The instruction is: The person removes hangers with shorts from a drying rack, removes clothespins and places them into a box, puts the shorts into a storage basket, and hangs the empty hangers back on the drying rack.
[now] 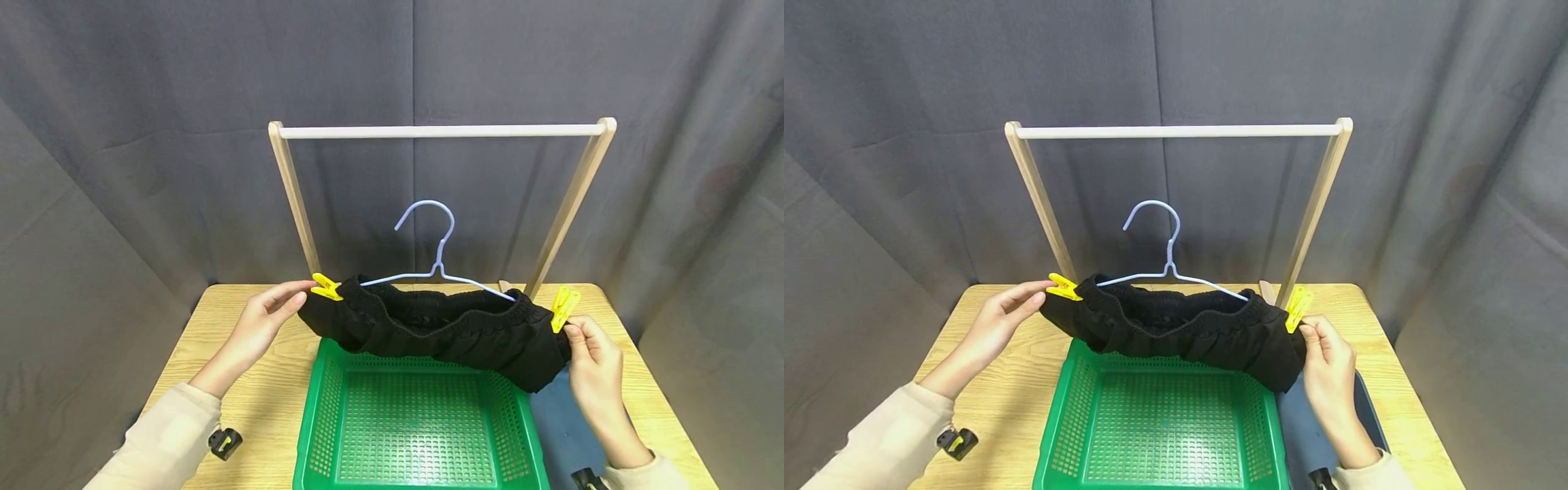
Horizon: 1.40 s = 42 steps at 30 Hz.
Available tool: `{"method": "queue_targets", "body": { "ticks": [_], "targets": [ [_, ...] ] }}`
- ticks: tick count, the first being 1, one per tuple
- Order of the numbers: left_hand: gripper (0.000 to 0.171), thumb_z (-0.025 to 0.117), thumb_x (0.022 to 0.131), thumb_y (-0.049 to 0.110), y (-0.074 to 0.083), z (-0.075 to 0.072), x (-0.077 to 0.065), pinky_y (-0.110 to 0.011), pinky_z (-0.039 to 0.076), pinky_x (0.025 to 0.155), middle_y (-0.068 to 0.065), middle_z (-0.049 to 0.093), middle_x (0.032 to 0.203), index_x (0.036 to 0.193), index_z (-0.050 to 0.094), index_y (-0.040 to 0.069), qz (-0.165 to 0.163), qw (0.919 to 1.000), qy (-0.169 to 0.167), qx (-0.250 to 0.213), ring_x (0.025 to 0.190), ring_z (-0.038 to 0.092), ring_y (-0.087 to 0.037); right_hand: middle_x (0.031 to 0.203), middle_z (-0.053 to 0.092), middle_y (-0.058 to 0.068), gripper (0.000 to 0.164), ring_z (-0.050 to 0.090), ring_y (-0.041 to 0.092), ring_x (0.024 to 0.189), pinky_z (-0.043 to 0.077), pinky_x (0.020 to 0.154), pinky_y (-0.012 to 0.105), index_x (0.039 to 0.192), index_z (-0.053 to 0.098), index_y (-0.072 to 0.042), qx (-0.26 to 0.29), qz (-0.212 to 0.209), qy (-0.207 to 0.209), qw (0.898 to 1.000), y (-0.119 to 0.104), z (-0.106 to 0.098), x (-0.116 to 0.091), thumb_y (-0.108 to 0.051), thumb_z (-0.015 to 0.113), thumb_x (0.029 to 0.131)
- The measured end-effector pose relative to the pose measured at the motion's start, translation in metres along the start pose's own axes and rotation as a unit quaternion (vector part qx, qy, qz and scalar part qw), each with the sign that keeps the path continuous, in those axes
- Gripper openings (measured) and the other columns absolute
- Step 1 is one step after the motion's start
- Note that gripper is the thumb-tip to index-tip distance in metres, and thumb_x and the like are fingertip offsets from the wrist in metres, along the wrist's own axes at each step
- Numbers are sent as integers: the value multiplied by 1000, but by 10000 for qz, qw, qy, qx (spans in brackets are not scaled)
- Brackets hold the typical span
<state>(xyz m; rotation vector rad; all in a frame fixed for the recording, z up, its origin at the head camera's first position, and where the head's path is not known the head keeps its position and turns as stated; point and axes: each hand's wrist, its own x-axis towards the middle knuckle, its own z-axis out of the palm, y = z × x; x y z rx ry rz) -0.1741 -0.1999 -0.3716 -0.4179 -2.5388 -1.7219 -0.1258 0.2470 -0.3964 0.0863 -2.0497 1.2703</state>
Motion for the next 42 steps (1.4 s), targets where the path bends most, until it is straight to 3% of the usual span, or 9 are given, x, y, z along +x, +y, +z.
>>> {"method": "queue_targets", "body": {
  "ticks": [4, 7, 12, 16, 20, 24, 31, 37, 42],
  "targets": [
    [37, 61, 100, 26, 6, 1, 0, -47, 42, 104, -11, 63, 131, 130, 64, 4, -81, 9988, -126, 477, 123, 55, -27, 81, 57, -21, 13, 50, -2, 75, 38, 71, 12, 83, 61, 7, 78, 20, -20, 10000, -1, 2, 0, 10, 57, 94],
    [36, 65, 98, 27, 12, 2, 0, -52, 45, 98, -10, 66, 126, 126, 67, 6, -41, 9939, -207, 1087, 119, 58, -30, 81, 59, -19, 13, 51, -2, 76, 39, 72, 11, 83, 62, 5, 73, 34, -20, 10000, -1, 2, 0, 10, 57, 94],
    [24, 72, 92, 20, 20, 4, 0, -40, 53, 78, -5, 72, 110, 114, 73, 10, 330, 9773, -282, 2074, 92, 64, -24, 80, 57, -19, 14, 49, -3, 74, 38, 70, 11, 83, 64, 4, -58, 16, -106, 9999, 0, 2, 1, 10, 58, 94],
    [15, 74, 89, 15, 21, 5, 0, -29, 45, 60, 0, 69, 91, 104, 74, 11, 644, 9655, -366, 2496, 70, 54, -17, 80, 55, -23, 12, 49, -4, 74, 37, 69, 11, 84, 65, 4, -190, 32, -216, 9996, 0, 1, 2, 9, 59, 94],
    [12, 75, 88, 13, 21, 8, -1, -27, 40, 56, 2, 62, 78, 99, 73, 8, 636, 9631, -519, 2563, 63, 46, -14, 81, 56, -26, 10, 48, -5, 74, 37, 70, 11, 86, 66, 4, -405, -39, -267, 9988, -3, -1, 2, 9, 61, 93],
    [11, 74, 87, 11, 19, 11, -3, -27, 37, 55, 3, 56, 71, 97, 73, 6, 552, 9629, -554, 2581, 59, 41, -13, 79, 60, -13, 7, 46, -5, 72, 35, 67, 11, 88, 68, 4, -716, -351, -359, 9962, -6, -4, 2, 10, 64, 90],
    [12, 76, 85, 7, 14, 16, -6, -36, 50, 66, -5, 71, 88, 96, 74, 4, 948, 9537, 188, 2847, 69, 56, -16, 78, 62, 8, 3, 44, -5, 72, 36, 67, 11, 89, 67, 3, -1142, -828, -924, 9857, -6, -11, 6, 3, 66, 91],
    [12, 76, 84, 3, 9, 19, -10, -41, 53, 68, -10, 73, 91, 96, 74, 2, 1133, 9502, 790, 2793, 70, 59, -20, 95, 70, 20, 15, 47, -18, 95, 34, 85, 2, 106, 67, 5, -1093, -891, -1512, 9784, -7, -24, 13, -4, 59, 99],
    [11, 76, 83, 1, 8, 20, -12, -39, 51, 64, -10, 72, 87, 93, 73, 2, 1311, 9443, 1037, 2836, 67, 56, -19, 93, 70, 14, 21, 52, -17, 95, 36, 85, 3, 118, 66, 1, -1065, -1082, -1845, 9710, -13, -33, 28, -4, 56, 100]
  ]
}}
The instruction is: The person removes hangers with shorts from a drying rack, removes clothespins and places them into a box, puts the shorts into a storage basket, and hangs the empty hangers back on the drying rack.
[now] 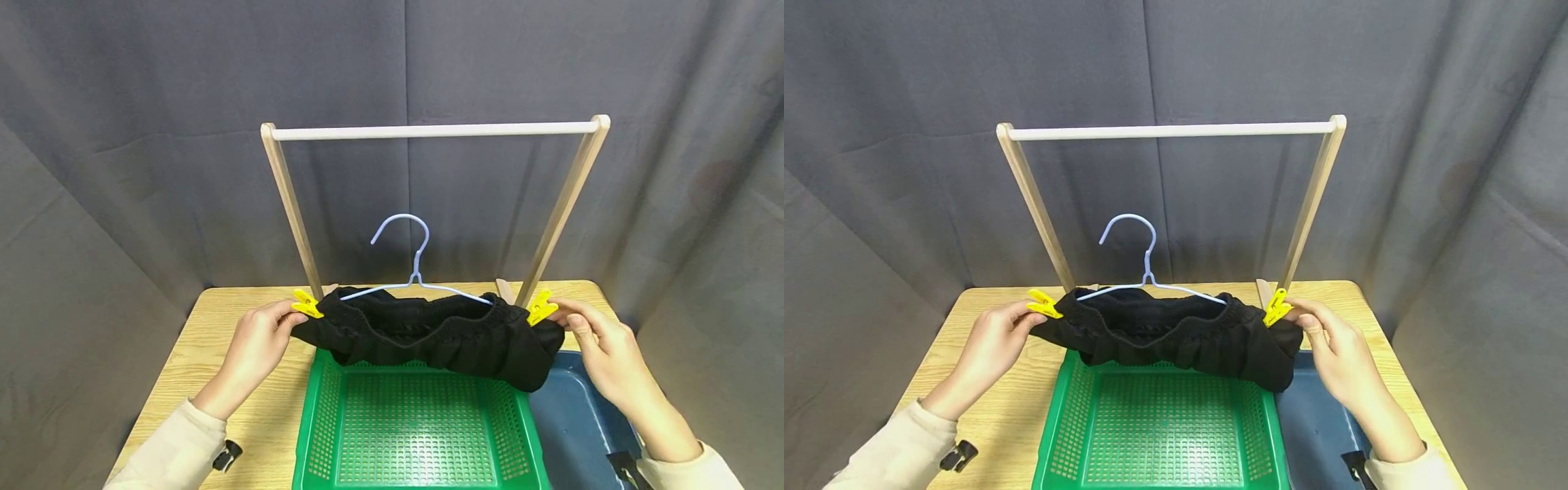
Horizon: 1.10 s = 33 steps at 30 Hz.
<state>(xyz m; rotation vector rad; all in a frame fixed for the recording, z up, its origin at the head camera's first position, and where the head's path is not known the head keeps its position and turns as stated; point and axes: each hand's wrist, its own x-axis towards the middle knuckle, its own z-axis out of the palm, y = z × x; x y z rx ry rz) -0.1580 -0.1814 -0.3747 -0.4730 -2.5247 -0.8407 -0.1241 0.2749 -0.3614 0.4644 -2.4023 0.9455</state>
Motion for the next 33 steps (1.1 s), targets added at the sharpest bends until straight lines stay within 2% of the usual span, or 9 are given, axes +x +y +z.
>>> {"method": "queue_targets", "body": {
  "ticks": [4, 8, 12, 15, 22, 28, 33],
  "targets": [
    [11, 77, 82, 0, 1, 1, -1, -36, 47, 60, -9, 71, 84, 92, 72, 2, -16, 9999, 102, 48, 64, 51, -18, 98, 70, 6, 29, 54, -13, 94, 36, 86, 6, 126, 65, -6, -143, -271, -351, 9989, -1, -11, 13, -5, 62, 97],
    [11, 77, 82, 0, 1, 0, -1, -34, 44, 59, -9, 70, 83, 93, 72, 2, -74, 9999, 129, 55, 63, 49, -18, 107, 69, 4, 41, 58, 0, 97, 35, 90, 8, 128, 63, -8, -253, -527, -743, 9955, -3, -18, 26, -3, 73, 88],
    [11, 77, 82, 1, 1, 1, -2, -34, 44, 59, -8, 69, 80, 92, 72, 2, -55, 9999, 137, 80, 63, 49, -18, 109, 70, 5, 51, 60, 14, 95, 41, 85, 14, 127, 63, -9, -496, -620, -1062, 9912, -5, -22, 36, -4, 82, 79],
    [10, 76, 83, 1, 1, 1, -2, -34, 42, 58, -7, 67, 77, 91, 71, 2, -61, 9998, 125, 105, 62, 47, -18, 107, 70, 2, 50, 58, 17, 94, 43, 80, 19, 123, 65, -10, -675, -672, -1192, 9883, -7, -23, 41, -8, 85, 77],
    [8, 76, 83, 3, 2, 1, -3, -33, 42, 58, -6, 65, 75, 90, 71, 3, -52, 9999, 94, 135, 62, 46, -18, 97, 69, -5, 44, 57, 11, 89, 43, 77, 21, 107, 69, -13, -691, -888, -1061, 9880, -12, -22, 47, -8, 89, 69],
    [9, 76, 84, 4, 3, 1, -3, -37, 47, 61, -9, 69, 82, 91, 71, 2, -23, 9998, 75, 193, 65, 52, -19, 93, 70, -1, 43, 64, 20, 87, 44, 82, 16, 99, 63, -10, -652, -1086, -894, 9879, -17, -20, 46, 2, 88, 66],
    [12, 76, 84, 4, 3, 0, -4, -37, 47, 62, -9, 70, 84, 95, 72, 2, -74, 9998, 57, 172, 66, 52, -19, 88, 71, 1, 41, 67, 21, 80, 45, 76, 17, 94, 63, -8, -758, -1266, -629, 9871, -17, -18, 45, 4, 88, 64]
  ]
}}
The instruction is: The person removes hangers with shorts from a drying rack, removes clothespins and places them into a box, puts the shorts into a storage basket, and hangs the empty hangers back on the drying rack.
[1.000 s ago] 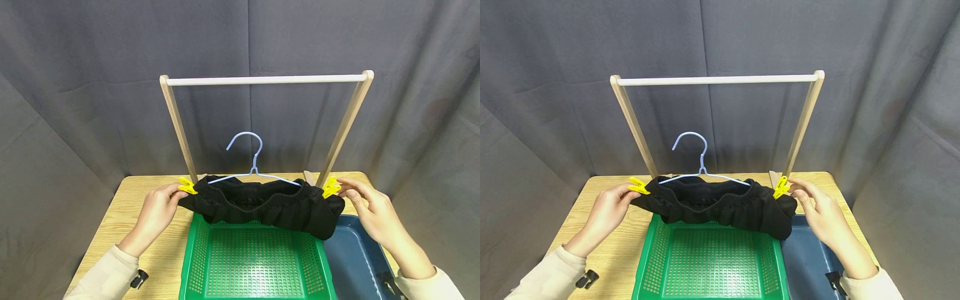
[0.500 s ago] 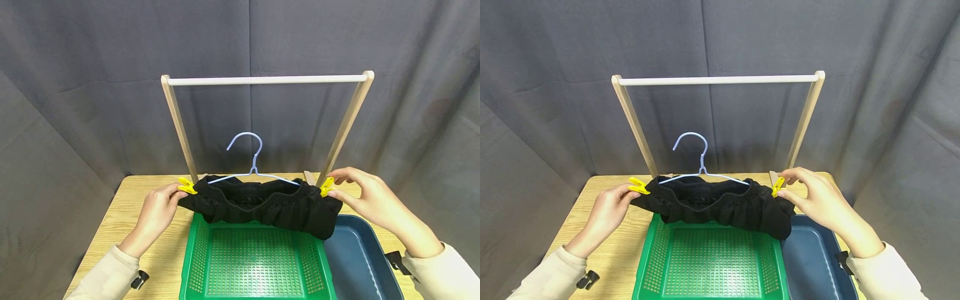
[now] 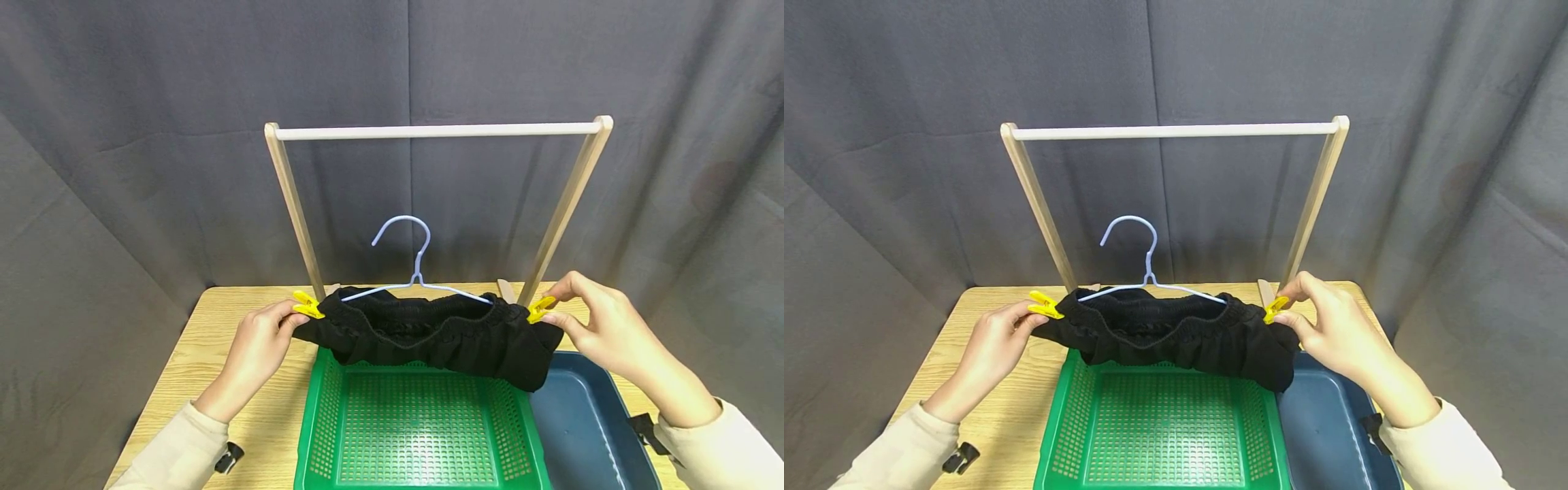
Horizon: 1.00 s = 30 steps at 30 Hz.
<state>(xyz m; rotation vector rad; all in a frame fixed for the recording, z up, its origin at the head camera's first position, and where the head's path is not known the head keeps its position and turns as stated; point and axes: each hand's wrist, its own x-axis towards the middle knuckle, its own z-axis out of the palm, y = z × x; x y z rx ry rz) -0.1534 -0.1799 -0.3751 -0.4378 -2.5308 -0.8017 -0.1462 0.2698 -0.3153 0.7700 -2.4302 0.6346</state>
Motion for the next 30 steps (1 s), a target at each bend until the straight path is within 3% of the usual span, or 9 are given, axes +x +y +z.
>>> {"method": "queue_targets", "body": {
  "ticks": [8, 10, 12, 15, 18, 23, 27, 29, 30],
  "targets": [
    [11, 76, 84, 5, 1, -1, 0, -32, 41, 58, -6, 66, 77, 94, 72, 3, -82, 9999, 8, -119, 62, 46, -17, 84, 70, 0, 39, 65, 19, 73, 45, 72, 17, 91, 64, -7, -61, -232, 381, 9990, 0, 1, -1, 8, 87, 62],
    [11, 76, 83, 5, 1, 0, 0, -33, 43, 59, -7, 67, 79, 94, 73, 2, -93, 9999, 20, -128, 63, 47, -17, 83, 70, 1, 24, 65, 19, 72, 44, 71, 16, 90, 64, -6, -60, -271, 471, 9985, 0, 2, -2, -10, 84, 78],
    [12, 76, 83, 4, 0, 0, -1, -35, 46, 60, -8, 69, 82, 95, 73, 2, -87, 9999, 26, -124, 64, 50, -18, 82, 70, 2, 28, 65, 18, 72, 44, 72, 15, 89, 64, -6, -35, -281, 590, 9979, 0, 1, -2, -32, 74, 89],
    [12, 76, 84, 4, 0, 1, -1, -37, 48, 62, -10, 72, 86, 95, 73, 1, -79, 9999, 42, -118, 65, 53, -19, 81, 70, 2, 55, 64, 15, 73, 43, 74, 13, 87, 64, -5, -31, -265, 760, 9967, 1, 1, -1, -58, 49, 93],
    [13, 76, 84, 4, 0, 2, -2, -38, 49, 62, -11, 72, 88, 96, 73, 1, -68, 9999, 55, -119, 66, 54, -19, 81, 70, 2, 58, 64, 14, 73, 44, 74, 14, 87, 64, -5, -48, -233, 834, 9962, 1, -1, -1, -60, 47, 93],
    [12, 76, 83, 3, 0, 2, -2, -38, 48, 62, -11, 72, 87, 95, 73, 1, -86, 9999, 81, -105, 65, 53, -19, 82, 71, 5, 60, 64, 13, 75, 43, 76, 14, 87, 63, -3, -57, -207, 817, 9964, 0, -5, 0, -60, 47, 93],
    [13, 76, 84, 4, 1, 3, -1, -38, 49, 62, -11, 72, 87, 95, 73, 1, -138, 9998, 51, -119, 66, 53, -19, 82, 70, 6, 26, 59, -2, 81, 42, 76, 12, 88, 63, -1, -72, -145, 792, 9967, 0, -11, -2, -24, 76, 89],
    [13, 76, 84, 4, 0, 2, -2, -39, 50, 64, -12, 72, 89, 96, 74, 0, -180, 9997, 42, -130, 67, 56, -20, 83, 71, 7, 21, 58, -3, 81, 42, 74, 13, 88, 63, -1, -117, -141, 772, 9968, 1, -14, -3, -6, 82, 81],
    [14, 76, 84, 4, 0, 2, -2, -39, 50, 64, -12, 72, 90, 97, 74, 0, -202, 9997, 38, -141, 68, 56, -20, 83, 71, 7, 21, 59, -1, 80, 41, 74, 12, 88, 63, -1, -144, -130, 766, 9969, 1, -15, -3, -7, 82, 81]
  ]
}}
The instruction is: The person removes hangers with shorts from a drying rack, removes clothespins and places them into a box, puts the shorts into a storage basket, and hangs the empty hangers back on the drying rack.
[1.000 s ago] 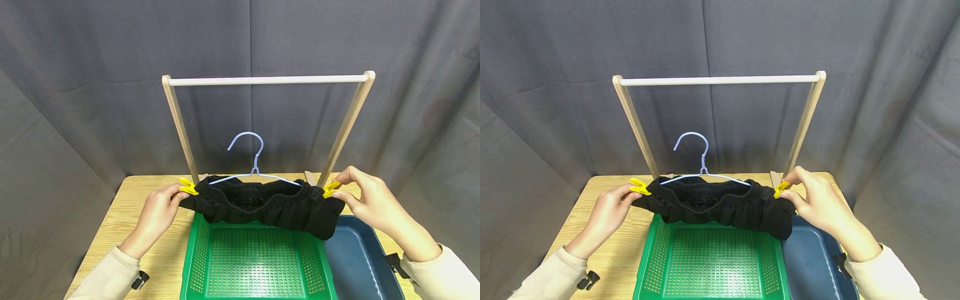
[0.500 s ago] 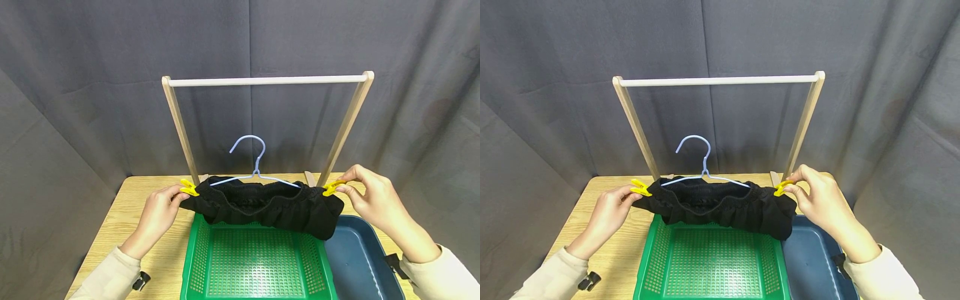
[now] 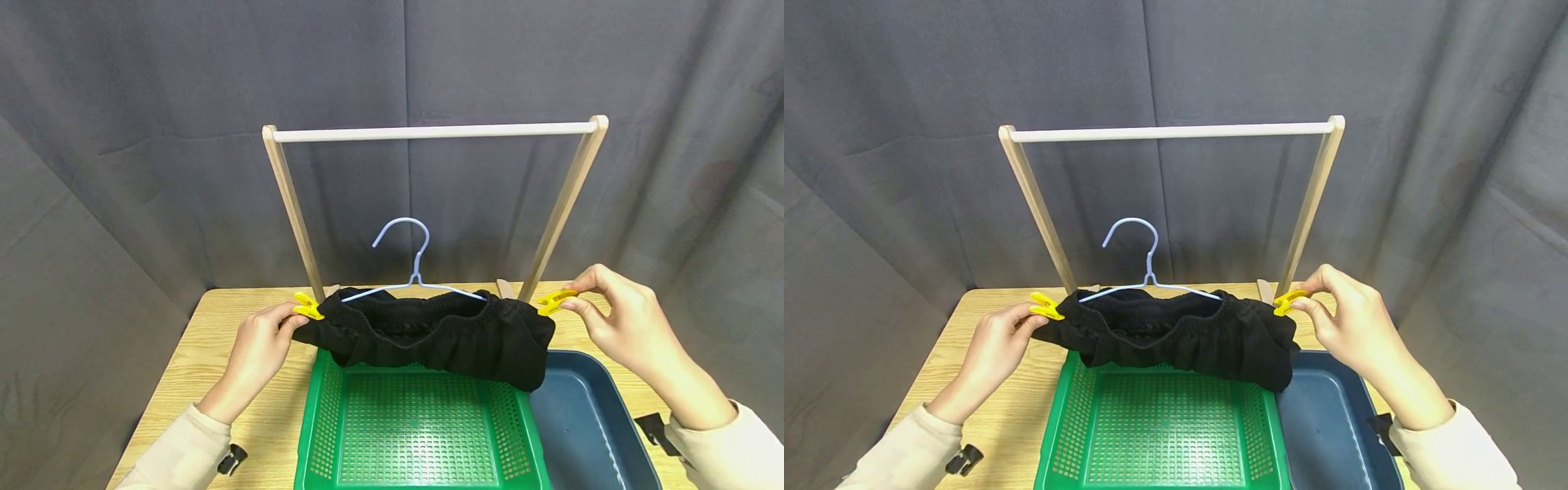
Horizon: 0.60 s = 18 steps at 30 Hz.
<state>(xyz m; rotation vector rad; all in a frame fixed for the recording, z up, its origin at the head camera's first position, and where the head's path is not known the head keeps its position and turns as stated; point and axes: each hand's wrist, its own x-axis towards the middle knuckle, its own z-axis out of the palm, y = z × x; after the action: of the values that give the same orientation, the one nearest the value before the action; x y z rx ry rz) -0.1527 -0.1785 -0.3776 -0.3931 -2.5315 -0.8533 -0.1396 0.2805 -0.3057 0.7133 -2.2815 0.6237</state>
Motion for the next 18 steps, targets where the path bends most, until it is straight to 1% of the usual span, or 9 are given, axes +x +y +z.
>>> {"method": "queue_targets", "body": {
  "ticks": [3, 4, 6, 8, 10, 11, 16, 17, 18],
  "targets": [
    [15, 76, 84, 4, 0, 0, -1, -39, 51, 65, -13, 73, 91, 98, 74, 0, -50, 10000, 7, -12, 69, 58, -20, 83, 71, 8, 37, 61, 10, 75, 41, 73, 12, 89, 62, -1, -133, 9, -15, 9999, 3, -2, -3, -37, 67, 93],
    [15, 76, 84, 4, 0, 0, -1, -39, 51, 65, -13, 73, 92, 98, 74, 0, -63, 10000, 6, -18, 68, 58, -20, 83, 70, 8, 40, 62, 14, 74, 41, 73, 12, 89, 62, -1, -163, 22, -36, 9999, 4, -3, -4, -40, 64, 94],
    [15, 76, 84, 3, 0, 0, -1, -39, 51, 64, -13, 73, 92, 98, 74, 0, -69, 10000, 8, -32, 68, 57, -20, 83, 70, 8, 36, 61, 15, 73, 41, 73, 12, 90, 61, -1, -258, 79, -75, 9996, 5, -4, -6, -35, 70, 91],
    [16, 76, 83, 3, 0, 0, -2, -38, 51, 64, -13, 73, 92, 99, 74, 0, -56, 10000, 21, -41, 67, 56, -19, 83, 69, 8, 27, 59, 16, 72, 40, 72, 13, 91, 61, -1, -341, 159, -142, 9992, 7, -5, -8, -11, 83, 80],
    [16, 76, 83, 3, 0, 0, -2, -37, 50, 63, -12, 73, 91, 98, 74, 0, -41, 10000, 34, -49, 66, 55, -18, 84, 69, 9, 40, 59, 17, 72, 39, 74, 10, 92, 60, -1, -376, 296, -238, 9986, 8, -6, -11, 10, 86, 64],
    [16, 77, 83, 2, 0, 0, -2, -36, 49, 63, -12, 73, 90, 98, 74, 0, -28, 10000, 49, -49, 66, 54, -18, 84, 69, 9, 45, 60, 18, 73, 38, 75, 7, 93, 59, -1, -386, 377, -289, 9981, 9, -6, -12, 13, 86, 60],
    [15, 77, 82, 2, -1, 1, -2, -34, 47, 60, -11, 73, 87, 97, 75, 0, 11, 9999, 109, -58, 63, 51, -17, 86, 68, 10, 45, 68, 35, 80, 27, 87, -3, 97, 59, -1, -286, 710, -558, 9955, 16, -9, -19, 11, 86, 64],
    [14, 77, 82, 2, -1, 1, -2, -34, 47, 60, -11, 72, 87, 96, 74, 0, 14, 9999, 118, -59, 63, 51, -17, 87, 68, 10, 44, 68, 36, 81, 28, 87, -3, 97, 59, -2, -290, 746, -592, 9950, 18, -10, -20, 10, 86, 64],
    [15, 77, 82, 2, -1, 1, -2, -35, 48, 60, -11, 73, 87, 96, 75, -1, 24, 9999, 129, -55, 63, 51, -17, 87, 69, 9, 44, 69, 30, 82, 30, 86, -3, 97, 60, -3, -289, 762, -605, 9948, 21, -11, -21, 9, 86, 63]
  ]
}}
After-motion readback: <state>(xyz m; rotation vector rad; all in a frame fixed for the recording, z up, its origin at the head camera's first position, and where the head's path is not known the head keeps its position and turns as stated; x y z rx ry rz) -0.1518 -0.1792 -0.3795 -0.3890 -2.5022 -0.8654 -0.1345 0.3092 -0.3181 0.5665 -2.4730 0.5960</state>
